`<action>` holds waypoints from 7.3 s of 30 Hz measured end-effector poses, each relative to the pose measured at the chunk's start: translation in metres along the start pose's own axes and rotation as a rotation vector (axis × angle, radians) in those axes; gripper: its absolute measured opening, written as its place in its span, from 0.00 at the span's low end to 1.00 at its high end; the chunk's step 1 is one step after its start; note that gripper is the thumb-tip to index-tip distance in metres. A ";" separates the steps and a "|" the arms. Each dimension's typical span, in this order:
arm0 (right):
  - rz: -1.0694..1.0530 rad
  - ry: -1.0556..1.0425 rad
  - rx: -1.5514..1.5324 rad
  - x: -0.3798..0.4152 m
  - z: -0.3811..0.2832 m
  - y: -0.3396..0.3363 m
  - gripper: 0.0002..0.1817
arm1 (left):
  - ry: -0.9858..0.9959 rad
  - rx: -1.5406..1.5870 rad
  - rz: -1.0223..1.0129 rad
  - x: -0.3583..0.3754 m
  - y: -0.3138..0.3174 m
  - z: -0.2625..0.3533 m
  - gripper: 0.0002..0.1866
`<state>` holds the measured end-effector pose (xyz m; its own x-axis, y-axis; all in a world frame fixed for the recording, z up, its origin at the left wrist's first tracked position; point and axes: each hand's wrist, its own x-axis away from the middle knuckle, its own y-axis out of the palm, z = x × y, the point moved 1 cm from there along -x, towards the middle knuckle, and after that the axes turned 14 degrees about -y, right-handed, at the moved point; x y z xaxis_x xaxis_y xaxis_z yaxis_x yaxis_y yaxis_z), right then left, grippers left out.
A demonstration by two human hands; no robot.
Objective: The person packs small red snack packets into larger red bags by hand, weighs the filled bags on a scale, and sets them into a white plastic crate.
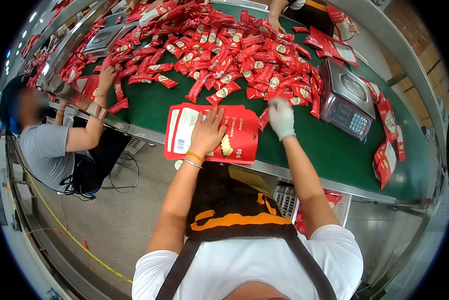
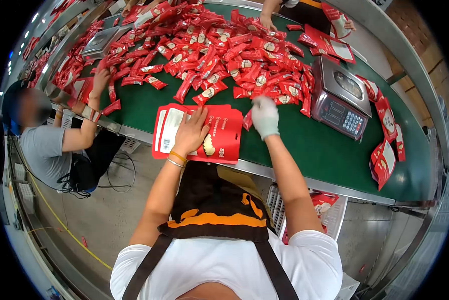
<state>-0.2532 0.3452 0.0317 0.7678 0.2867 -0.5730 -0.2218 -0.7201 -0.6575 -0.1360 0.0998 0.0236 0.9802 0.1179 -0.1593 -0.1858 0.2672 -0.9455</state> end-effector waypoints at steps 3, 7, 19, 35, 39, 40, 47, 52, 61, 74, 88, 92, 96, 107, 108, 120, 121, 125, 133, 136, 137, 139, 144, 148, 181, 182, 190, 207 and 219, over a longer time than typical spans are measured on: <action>0.087 0.137 0.223 -0.042 -0.005 0.017 0.31 | -0.014 0.031 0.012 0.001 0.004 -0.001 0.31; -0.095 0.210 0.361 -0.054 0.021 0.057 0.33 | -0.049 0.044 0.005 0.000 0.000 0.001 0.30; -0.070 0.379 0.422 0.037 -0.034 0.047 0.39 | -0.061 -0.116 0.095 0.003 0.002 0.005 0.29; -0.514 0.142 0.278 0.069 -0.006 -0.051 0.41 | -0.233 0.275 -0.001 -0.008 0.008 -0.017 0.30; -0.319 -0.001 0.159 0.100 -0.007 -0.073 0.34 | -0.224 0.238 0.015 -0.005 0.008 -0.012 0.30; -0.349 -0.035 0.076 0.102 -0.014 -0.079 0.32 | -0.215 0.244 0.010 -0.004 0.007 -0.013 0.29; -0.411 -0.266 -0.218 0.064 -0.028 -0.003 0.22 | -0.090 0.092 0.012 -0.002 0.004 -0.008 0.30; -0.494 -0.270 -0.598 0.041 -0.023 0.076 0.16 | -0.060 0.130 0.026 0.002 0.000 -0.011 0.31; -0.356 0.087 -0.889 0.048 -0.041 0.062 0.17 | -0.121 0.310 -0.084 0.000 -0.004 -0.016 0.30; -0.669 -0.166 -0.944 0.059 -0.019 0.126 0.19 | -0.053 0.030 0.044 0.004 -0.012 0.000 0.30; -0.777 -0.375 -0.766 0.072 0.004 0.113 0.22 | 0.000 0.021 0.112 0.005 -0.006 -0.003 0.29; -0.872 -0.242 -0.229 -0.014 0.005 0.048 0.08 | -0.039 0.047 0.137 0.003 -0.002 -0.007 0.29; -0.245 -0.166 0.245 -0.041 0.054 0.045 0.11 | -0.052 0.064 0.145 0.005 0.000 -0.004 0.29; -0.547 -0.189 0.210 -0.021 0.007 -0.022 0.18 | -0.080 0.129 0.155 0.004 -0.002 -0.007 0.26; -0.540 -0.116 0.199 -0.014 -0.013 -0.046 0.18 | -0.071 0.121 0.150 0.003 -0.001 -0.008 0.26; -0.670 0.096 -1.111 0.039 -0.028 0.060 0.24 | -0.078 0.093 0.122 0.005 -0.001 -0.005 0.27; -0.724 0.165 -1.137 0.051 -0.020 0.081 0.26 | -0.075 0.100 0.134 0.003 -0.003 -0.005 0.27; -1.028 0.008 -1.082 0.046 -0.018 0.065 0.29 | -0.060 0.103 0.116 0.003 -0.002 -0.011 0.28; -0.779 -0.106 -0.964 0.063 -0.029 0.125 0.28 | -0.076 -0.012 0.100 0.004 -0.006 0.006 0.28; -0.770 -0.120 -0.914 0.066 -0.029 0.131 0.27 | -0.067 -0.070 0.108 0.004 -0.001 0.008 0.28; -0.782 -0.136 -0.898 0.062 -0.029 0.132 0.27 | -0.074 -0.078 0.088 0.002 0.000 0.007 0.28; -0.815 -0.169 -0.859 0.057 -0.026 0.133 0.27 | -0.115 -0.073 0.014 -0.013 -0.003 0.006 0.25; -0.768 0.108 -0.907 0.068 -0.001 0.110 0.25 | -0.104 -0.052 -0.427 -0.086 0.007 0.002 0.23; -0.512 0.279 -0.628 0.044 -0.011 0.016 0.31 | -0.019 0.070 -0.572 -0.100 0.015 0.001 0.16; 1.377 0.964 -0.542 0.086 0.292 -0.295 0.43 | -0.027 0.316 0.237 0.054 0.046 0.054 0.18; 1.401 0.920 -0.431 0.117 0.306 -0.284 0.43 | -0.027 0.319 0.241 0.054 0.046 0.054 0.17; 0.836 0.754 0.149 0.209 0.245 -0.222 0.14 | -0.019 0.295 0.213 0.053 0.044 0.057 0.16; 0.995 0.999 -0.954 0.009 0.229 -0.302 0.53 | -0.035 0.243 0.212 0.052 0.047 0.060 0.16; 0.739 0.707 -0.091 0.161 0.043 -0.480 0.16 | 0.001 0.210 0.157 0.052 0.050 0.061 0.17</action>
<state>-0.0490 0.7639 0.2342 0.6432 -0.6641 -0.3811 -0.7588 -0.6196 -0.2010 -0.0985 0.1781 -0.0149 0.9381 0.1731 -0.3001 -0.3462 0.4387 -0.8293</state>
